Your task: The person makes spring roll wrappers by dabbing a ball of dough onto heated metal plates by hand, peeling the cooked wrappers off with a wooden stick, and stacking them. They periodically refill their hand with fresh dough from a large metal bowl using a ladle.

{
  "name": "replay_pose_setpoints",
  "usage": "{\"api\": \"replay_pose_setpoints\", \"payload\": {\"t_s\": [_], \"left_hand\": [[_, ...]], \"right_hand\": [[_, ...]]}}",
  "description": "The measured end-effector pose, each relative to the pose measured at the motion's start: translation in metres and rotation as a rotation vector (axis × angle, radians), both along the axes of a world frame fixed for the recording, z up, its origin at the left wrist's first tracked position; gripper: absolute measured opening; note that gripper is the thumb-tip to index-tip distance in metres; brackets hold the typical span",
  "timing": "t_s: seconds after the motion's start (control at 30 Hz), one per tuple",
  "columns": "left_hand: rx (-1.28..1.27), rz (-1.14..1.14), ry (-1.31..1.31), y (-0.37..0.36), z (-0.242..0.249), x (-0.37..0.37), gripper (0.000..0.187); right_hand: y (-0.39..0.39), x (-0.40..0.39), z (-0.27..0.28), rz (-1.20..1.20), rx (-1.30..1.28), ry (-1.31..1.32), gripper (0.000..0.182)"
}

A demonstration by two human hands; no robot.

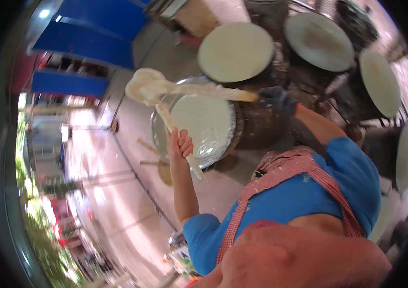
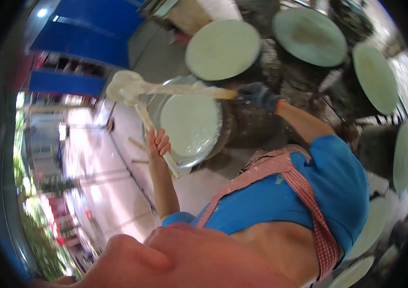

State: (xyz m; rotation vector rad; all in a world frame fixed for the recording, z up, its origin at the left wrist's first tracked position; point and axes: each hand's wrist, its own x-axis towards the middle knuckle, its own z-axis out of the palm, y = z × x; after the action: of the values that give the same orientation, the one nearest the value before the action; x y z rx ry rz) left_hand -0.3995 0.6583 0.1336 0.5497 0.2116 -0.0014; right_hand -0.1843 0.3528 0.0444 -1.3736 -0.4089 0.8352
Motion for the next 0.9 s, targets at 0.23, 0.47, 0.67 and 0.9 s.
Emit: {"api": "replay_pose_setpoints", "payload": {"t_s": [0.23,0.47,0.67,0.9], "left_hand": [[-0.622,-0.178,0.463,-0.087,-0.052,0.111,0.029],[-0.654,-0.653,0.334,-0.26,-0.09,0.272,0.022],[0.517,-0.582,0.213,-0.362,-0.081,0.435,0.017],[0.824,-0.433,0.16,-0.418,-0.181,0.546,0.059]], "right_hand": [[-0.155,-0.035,-0.095,-0.097,-0.585,-0.744,0.03],[-0.384,-0.07,-0.093,-0.593,-1.064,-0.553,0.031],[-0.414,0.033,-0.023,-0.998,-0.975,-0.8,0.032],[-0.351,0.143,-0.063,-0.648,-1.238,-0.669,0.037]]}}
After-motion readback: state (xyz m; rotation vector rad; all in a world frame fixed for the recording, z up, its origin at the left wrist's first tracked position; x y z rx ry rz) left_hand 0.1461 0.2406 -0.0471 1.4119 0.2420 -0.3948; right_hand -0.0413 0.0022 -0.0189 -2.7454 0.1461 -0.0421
